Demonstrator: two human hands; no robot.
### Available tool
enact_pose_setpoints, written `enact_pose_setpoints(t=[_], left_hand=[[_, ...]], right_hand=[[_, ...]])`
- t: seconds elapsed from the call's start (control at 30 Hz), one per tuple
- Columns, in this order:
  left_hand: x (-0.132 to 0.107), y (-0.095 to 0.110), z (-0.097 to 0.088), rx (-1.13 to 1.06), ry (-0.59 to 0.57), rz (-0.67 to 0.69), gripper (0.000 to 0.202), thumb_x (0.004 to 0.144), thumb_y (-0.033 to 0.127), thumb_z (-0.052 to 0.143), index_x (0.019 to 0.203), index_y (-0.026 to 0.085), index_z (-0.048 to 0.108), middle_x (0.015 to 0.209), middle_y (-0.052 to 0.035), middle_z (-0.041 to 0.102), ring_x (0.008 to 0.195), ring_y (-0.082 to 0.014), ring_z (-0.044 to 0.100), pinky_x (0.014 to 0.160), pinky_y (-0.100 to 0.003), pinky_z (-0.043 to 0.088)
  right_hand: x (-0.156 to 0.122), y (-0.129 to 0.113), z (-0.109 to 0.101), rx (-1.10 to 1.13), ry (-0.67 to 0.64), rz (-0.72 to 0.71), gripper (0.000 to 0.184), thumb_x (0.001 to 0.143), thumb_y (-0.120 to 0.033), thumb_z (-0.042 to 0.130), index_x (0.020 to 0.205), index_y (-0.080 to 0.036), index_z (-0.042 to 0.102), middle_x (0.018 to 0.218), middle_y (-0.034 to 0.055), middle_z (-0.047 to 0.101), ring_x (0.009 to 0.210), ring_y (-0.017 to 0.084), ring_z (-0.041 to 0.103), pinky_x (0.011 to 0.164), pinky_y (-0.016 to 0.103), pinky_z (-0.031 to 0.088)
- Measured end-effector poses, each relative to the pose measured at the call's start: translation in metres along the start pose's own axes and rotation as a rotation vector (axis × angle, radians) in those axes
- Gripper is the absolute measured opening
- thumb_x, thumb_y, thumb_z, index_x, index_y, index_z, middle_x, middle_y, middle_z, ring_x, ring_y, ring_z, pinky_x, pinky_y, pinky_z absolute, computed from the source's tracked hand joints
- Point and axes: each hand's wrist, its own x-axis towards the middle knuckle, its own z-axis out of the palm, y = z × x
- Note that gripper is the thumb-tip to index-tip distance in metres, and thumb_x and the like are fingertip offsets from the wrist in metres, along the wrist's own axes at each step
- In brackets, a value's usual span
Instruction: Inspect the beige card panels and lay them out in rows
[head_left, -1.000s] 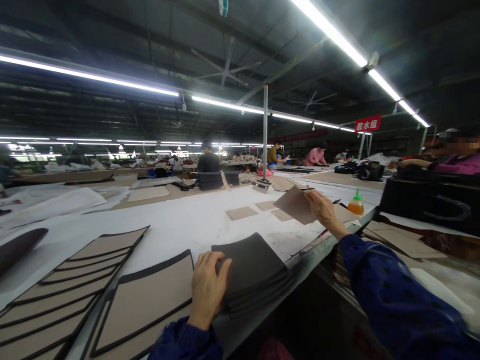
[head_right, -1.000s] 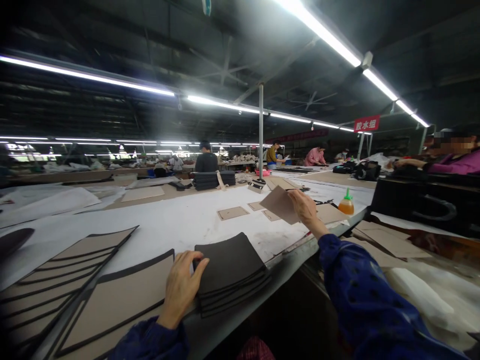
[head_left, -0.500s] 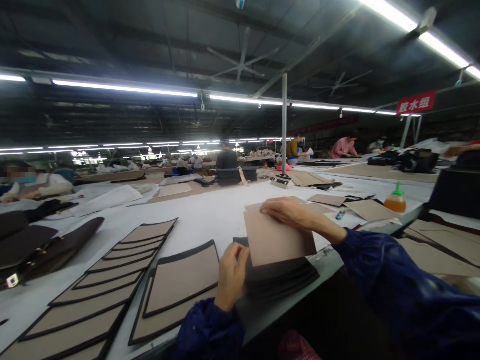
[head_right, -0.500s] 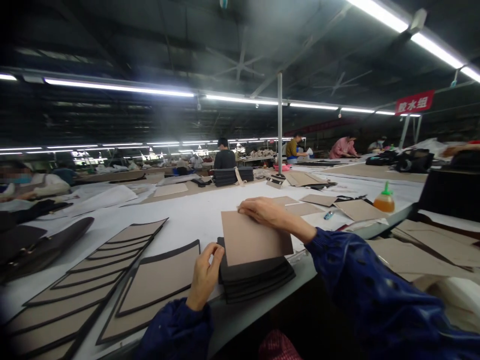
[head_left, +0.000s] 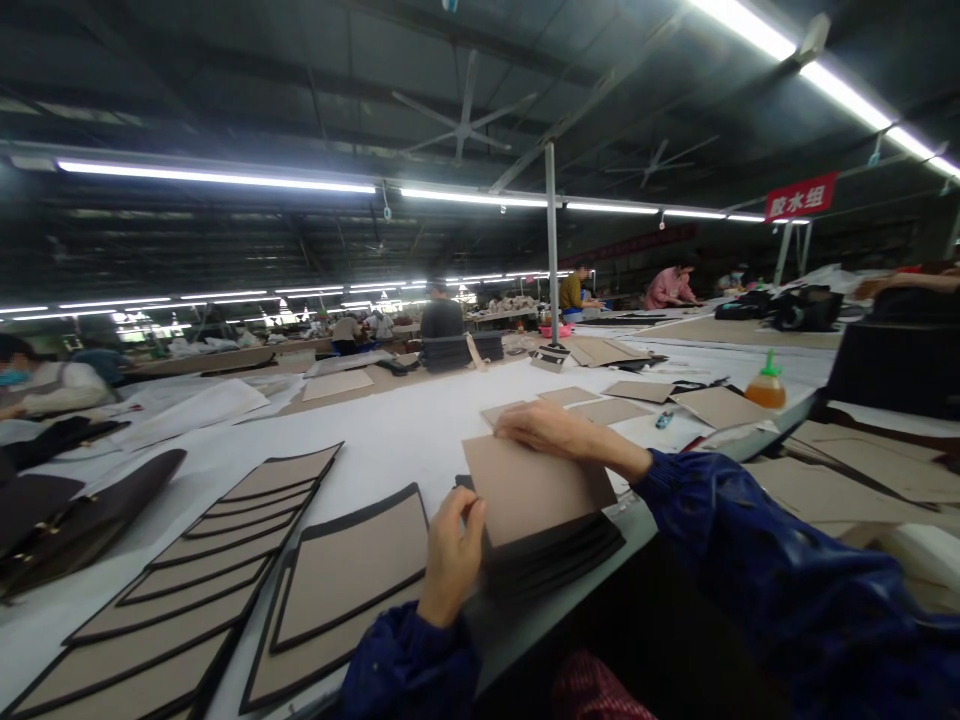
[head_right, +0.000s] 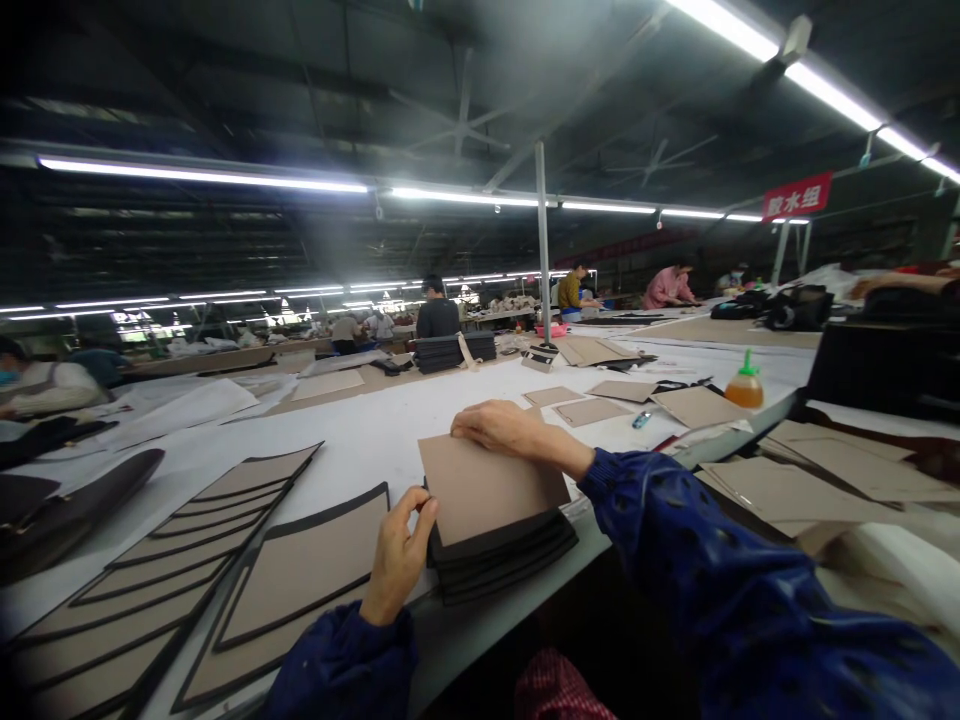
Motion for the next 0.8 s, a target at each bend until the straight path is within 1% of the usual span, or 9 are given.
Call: enact_pose_setpoints(t=[0.07,0.1,0.2,0.23,0.3,0.43,0.57,0.7,0.8], left_hand=[[0.0,-0.001,-0.001,-0.051,0.006,-0.018,0.026,0.091,0.036,0.041,0.072,0.019,0.047,0.069,0.0013,0.044,0.069,-0.0149,0.043,0.066,-0.026,0.035],[0.0,-0.002,-0.002,-0.091,0.027,-0.039,0.026,0.092,0.036,0.041,0.072,0.02,0.045,0.068,0.002,0.041,0.068,-0.0144,0.042,0.065,-0.025,0.034],[0.0,-0.006,-0.004,-0.226,0.136,-0.111,0.026,0.091,0.036,0.044,0.071,0.02,0.043,0.067,0.0035,0.035,0.065,-0.013,0.037,0.062,-0.024,0.033],[0.0,-0.008,-0.005,-0.266,0.17,-0.129,0.026,0.091,0.036,0.044,0.071,0.02,0.043,0.067,0.0036,0.034,0.065,-0.0126,0.037,0.062,-0.023,0.033],[0.0,-0.009,-0.005,-0.329,0.219,-0.148,0.026,0.091,0.035,0.046,0.07,0.019,0.044,0.067,0.0037,0.036,0.065,-0.0121,0.037,0.062,-0.023,0.033],[0.0,-0.007,-0.005,-0.375,0.264,-0.161,0.027,0.089,0.035,0.049,0.068,0.019,0.044,0.065,0.0038,0.037,0.064,-0.0116,0.037,0.061,-0.022,0.032],[0.0,-0.004,-0.005,-0.41,0.216,-0.188,0.027,0.087,0.037,0.051,0.067,0.018,0.047,0.065,0.0036,0.04,0.064,-0.0119,0.038,0.061,-0.022,0.033],[-0.001,-0.007,-0.004,-0.319,0.144,-0.253,0.029,0.084,0.037,0.051,0.063,0.019,0.045,0.061,0.004,0.039,0.063,-0.0122,0.039,0.06,-0.022,0.032],[-0.003,-0.011,-0.003,-0.196,0.101,-0.288,0.029,0.082,0.037,0.051,0.06,0.019,0.044,0.059,0.004,0.04,0.062,-0.013,0.041,0.059,-0.023,0.032]], right_hand=[[0.0,0.002,0.003,0.028,0.079,0.017,0.025,0.096,-0.028,0.043,0.099,-0.019,0.066,0.091,0.0064,0.065,0.081,0.019,0.059,0.073,0.027,0.043],[-0.001,0.004,0.004,0.041,0.167,0.052,0.026,0.095,-0.029,0.044,0.106,-0.02,0.065,0.096,0.0071,0.064,0.085,0.019,0.059,0.076,0.028,0.044],[-0.016,0.011,0.002,0.061,0.488,0.302,0.031,0.095,-0.031,0.042,0.116,-0.021,0.062,0.104,0.0092,0.061,0.092,0.021,0.059,0.083,0.032,0.044],[-0.024,0.014,0.002,0.063,0.534,0.4,0.031,0.094,-0.031,0.042,0.113,-0.02,0.064,0.103,0.0097,0.061,0.091,0.022,0.059,0.083,0.032,0.044],[-0.043,0.017,0.003,0.078,0.484,0.54,0.031,0.093,-0.031,0.04,0.1,-0.019,0.068,0.096,0.0095,0.063,0.086,0.022,0.06,0.08,0.032,0.045],[-0.076,0.012,0.014,0.312,0.24,0.617,0.041,0.091,-0.041,0.037,0.07,-0.016,0.061,0.074,0.0064,0.062,0.069,0.019,0.06,0.065,0.029,0.047],[-0.093,-0.001,0.026,0.59,0.268,0.665,0.033,0.083,-0.044,0.047,0.077,-0.016,0.063,0.073,0.0044,0.063,0.067,0.018,0.058,0.061,0.027,0.047],[-0.104,-0.007,0.037,0.58,0.304,0.753,0.033,0.08,-0.044,0.049,0.078,-0.016,0.066,0.062,0.0012,0.058,0.06,0.017,0.056,0.058,0.027,0.042],[-0.113,-0.005,0.052,0.614,0.316,0.797,0.034,0.078,-0.041,0.052,0.096,-0.014,0.064,0.064,0.0003,0.059,0.062,0.017,0.057,0.057,0.027,0.041]])
